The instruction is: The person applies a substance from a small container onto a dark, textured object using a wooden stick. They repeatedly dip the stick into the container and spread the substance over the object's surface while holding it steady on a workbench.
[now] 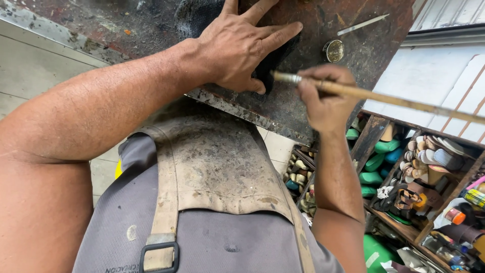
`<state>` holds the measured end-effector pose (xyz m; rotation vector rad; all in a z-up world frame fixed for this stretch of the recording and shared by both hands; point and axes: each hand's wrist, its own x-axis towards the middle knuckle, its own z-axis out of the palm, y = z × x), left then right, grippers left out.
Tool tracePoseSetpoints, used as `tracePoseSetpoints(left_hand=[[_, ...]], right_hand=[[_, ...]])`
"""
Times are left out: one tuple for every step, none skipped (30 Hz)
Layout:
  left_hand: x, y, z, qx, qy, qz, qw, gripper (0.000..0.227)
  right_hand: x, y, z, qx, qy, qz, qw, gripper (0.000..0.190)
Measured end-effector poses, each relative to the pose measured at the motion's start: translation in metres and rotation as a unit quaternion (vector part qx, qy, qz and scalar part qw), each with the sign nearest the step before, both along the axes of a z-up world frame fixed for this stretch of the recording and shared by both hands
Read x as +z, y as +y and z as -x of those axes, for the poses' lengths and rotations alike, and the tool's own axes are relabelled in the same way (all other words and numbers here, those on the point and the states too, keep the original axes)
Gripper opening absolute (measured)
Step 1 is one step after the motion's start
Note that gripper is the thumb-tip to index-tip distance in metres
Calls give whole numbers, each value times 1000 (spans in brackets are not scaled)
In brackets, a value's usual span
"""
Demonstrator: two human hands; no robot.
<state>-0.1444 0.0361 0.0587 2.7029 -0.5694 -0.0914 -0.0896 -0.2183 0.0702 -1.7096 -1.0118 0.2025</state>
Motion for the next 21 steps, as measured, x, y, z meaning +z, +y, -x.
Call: tracePoseSetpoints(left_hand=[[-1,0,0,1,3,5,1000,128],[-3,0,1,1,2,4,1000,128],[-5,0,1,2,-8,10,1000,128],[-8,0,2,5,-17,16,1000,128],[-8,0,1,5,-18,15,1000,128],[-8,0,1,6,-20,20,1000,128],[-8,0,1,7,-22,24,999,129],[-6,1,0,7,-24,24,999,129],[-4,1,0,5,-9,29,1000,128],[-2,1,1,3,7,34,999,128],[-3,1,1,5,8,34,999,128],[-5,1,1,5,5,38,999,128],[-6,1,1,4,1,42,999,129],[-9,0,2,4,1,42,999,129],[-12,0,2,9,-17,44,999,130],[-16,0,2,13,-37,46,998,131],[-15,0,0,12,-39,46,998,131],[-15,0,-1,7,-30,50,998,131],[-14,1,-1,3,-21,54,998,131],[-17,1,0,3,-22,53,998,131],[-21,1,1,-1,-31,65,997,132]], right_hand=[[-1,5,-7,-18,-13,1,1000,13],[-1,4,-14,-19,-14,0,1000,13],[-1,3,-20,-51,8,-6,999,18],[-2,2,-27,-81,30,-11,996,23],[-2,3,-31,-80,30,-12,996,23],[-2,3,-35,-113,5,-21,993,23],[-3,3,-39,-145,-19,-31,989,24],[-1,6,-33,-144,-21,-32,989,24],[0,9,-27,-73,-12,-45,996,22],[1,11,-20,0,0,-57,998,21],[0,9,-22,2,0,-58,998,21],[0,6,-24,-27,7,-22,999,21],[0,3,-25,-56,13,14,998,21],[-2,1,-32,-57,13,14,998,21],[-3,-1,-39,-119,12,-6,993,24],[-4,-2,-46,-182,10,-28,983,27],[-1,1,-39,-183,8,-29,983,27],[3,4,-32,-125,-11,-28,992,23],[7,8,-25,-67,-29,-27,997,20],[5,8,-24,-68,-30,-28,997,20],[4,7,-23,-61,-13,4,998,19]])
